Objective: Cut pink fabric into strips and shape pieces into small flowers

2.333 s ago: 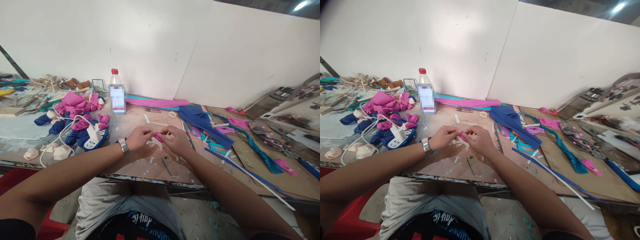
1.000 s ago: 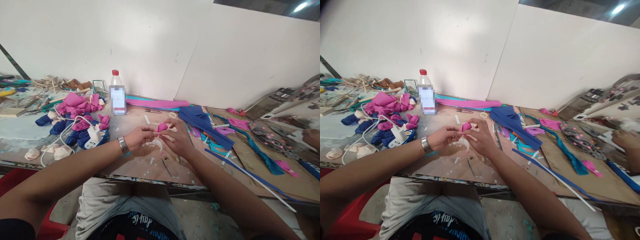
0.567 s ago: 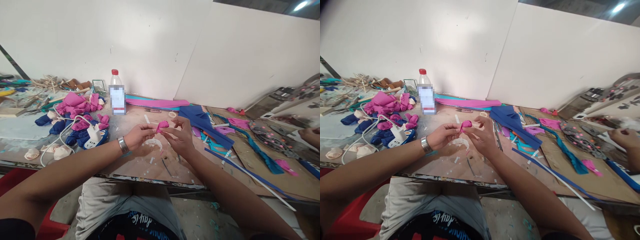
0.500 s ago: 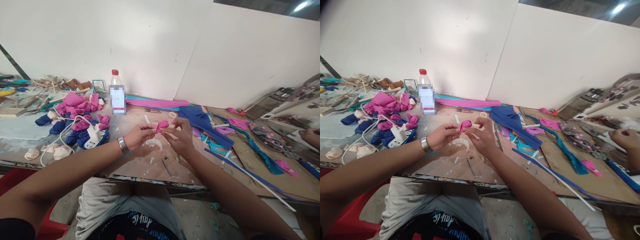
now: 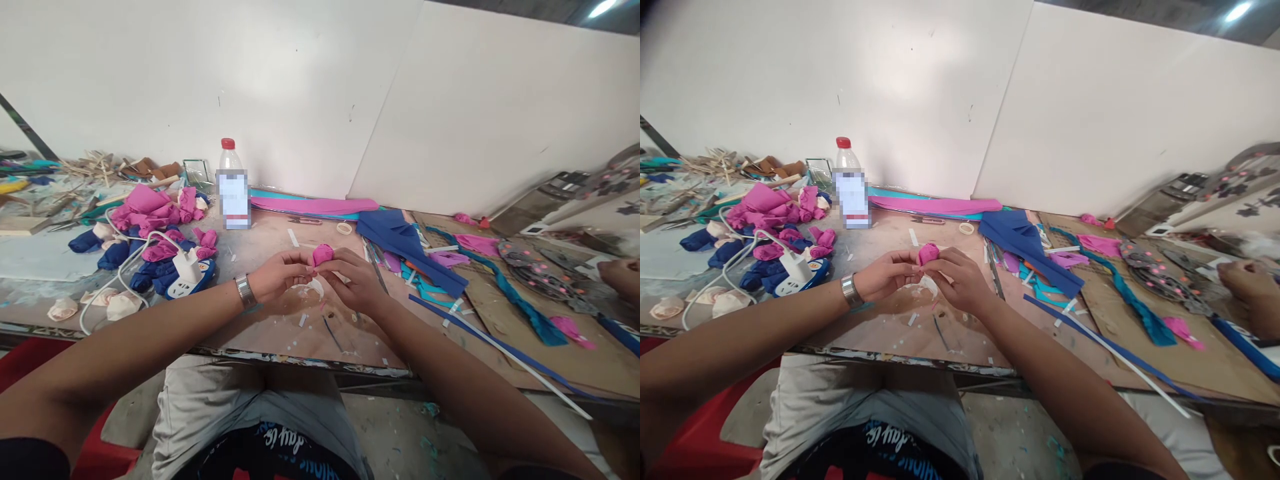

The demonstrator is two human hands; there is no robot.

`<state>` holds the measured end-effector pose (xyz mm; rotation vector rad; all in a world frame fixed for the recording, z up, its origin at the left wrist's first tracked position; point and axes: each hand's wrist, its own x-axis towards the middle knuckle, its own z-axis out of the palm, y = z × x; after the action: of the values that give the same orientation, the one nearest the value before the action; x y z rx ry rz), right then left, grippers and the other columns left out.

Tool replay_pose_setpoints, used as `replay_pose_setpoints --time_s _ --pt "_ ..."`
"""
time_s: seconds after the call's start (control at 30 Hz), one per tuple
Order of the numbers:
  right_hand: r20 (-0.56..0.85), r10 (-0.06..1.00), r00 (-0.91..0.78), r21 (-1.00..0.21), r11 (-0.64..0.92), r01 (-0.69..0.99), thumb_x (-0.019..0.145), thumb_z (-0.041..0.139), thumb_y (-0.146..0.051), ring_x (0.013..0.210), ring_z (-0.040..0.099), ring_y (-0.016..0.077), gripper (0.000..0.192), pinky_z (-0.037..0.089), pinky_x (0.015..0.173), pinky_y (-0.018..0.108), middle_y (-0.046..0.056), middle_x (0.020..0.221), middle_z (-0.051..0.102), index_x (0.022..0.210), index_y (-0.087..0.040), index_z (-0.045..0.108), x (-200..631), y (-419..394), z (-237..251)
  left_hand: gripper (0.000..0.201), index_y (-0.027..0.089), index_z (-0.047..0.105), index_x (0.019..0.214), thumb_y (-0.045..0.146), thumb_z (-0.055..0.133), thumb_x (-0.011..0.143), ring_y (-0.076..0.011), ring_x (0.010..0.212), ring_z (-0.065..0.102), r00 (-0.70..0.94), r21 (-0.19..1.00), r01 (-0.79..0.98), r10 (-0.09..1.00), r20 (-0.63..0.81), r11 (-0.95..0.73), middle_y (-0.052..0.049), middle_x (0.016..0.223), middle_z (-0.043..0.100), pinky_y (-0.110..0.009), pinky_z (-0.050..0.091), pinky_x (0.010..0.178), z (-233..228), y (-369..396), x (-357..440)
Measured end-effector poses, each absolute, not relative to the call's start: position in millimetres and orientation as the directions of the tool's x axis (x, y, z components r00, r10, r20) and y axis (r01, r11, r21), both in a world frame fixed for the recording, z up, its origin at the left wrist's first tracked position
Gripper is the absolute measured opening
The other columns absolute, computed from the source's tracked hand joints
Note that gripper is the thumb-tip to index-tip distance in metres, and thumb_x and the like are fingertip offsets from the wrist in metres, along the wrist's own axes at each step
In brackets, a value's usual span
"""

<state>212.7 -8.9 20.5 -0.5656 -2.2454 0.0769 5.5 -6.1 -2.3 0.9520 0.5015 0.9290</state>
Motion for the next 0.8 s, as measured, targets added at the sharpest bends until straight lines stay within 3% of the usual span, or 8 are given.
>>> replay_pose_setpoints --time_s 0.3,0.6,0.8 --pt "0.659 0.460 -0.594 -0.261 0.882 0.393 0.097 0.055 -0.020 0.090 0.060 0.0216 0.011 0.050 0.081 0.037 0.008 0.094 0.068 0.102 -0.022 0.065 211 -10 21 0.029 0.012 0.074 0.086 0.032 0.087 0.069 -0.0109 0.076 0.058 0.517 0.883 -0.433 0.852 0.082 0.178 -0.004 0.084 0.067 -0.026 0.044 0.075 -5 -4 6" --pt "0.650 0.599 -0.468 -0.411 0.795 0.446 0.093 0.058 -0.021 0.071 0.061 0.0146 0.006 0.049 0.069 0.028 0.001 0.082 0.068 0.096 -0.022 0.063 207 -18 16 0.029 0.013 0.074 0.086 0.039 0.082 0.077 -0.0109 0.075 0.057 0.523 0.938 -0.346 0.830 0.192 0.001 -0.003 0.081 0.067 -0.026 0.045 0.077 -11 -1 6" --pt "0.646 0.630 -0.431 -0.430 0.767 0.477 0.089 0.060 -0.021 0.066 0.059 0.0137 0.005 0.049 0.066 0.027 0.000 0.078 0.067 0.093 -0.023 0.062 206 -17 13 0.030 0.014 0.073 0.088 0.039 0.083 0.076 -0.0183 0.091 0.065 0.529 0.953 -0.296 0.820 0.217 -0.061 -0.008 0.095 0.073 -0.033 0.048 0.088 -8 -5 7"
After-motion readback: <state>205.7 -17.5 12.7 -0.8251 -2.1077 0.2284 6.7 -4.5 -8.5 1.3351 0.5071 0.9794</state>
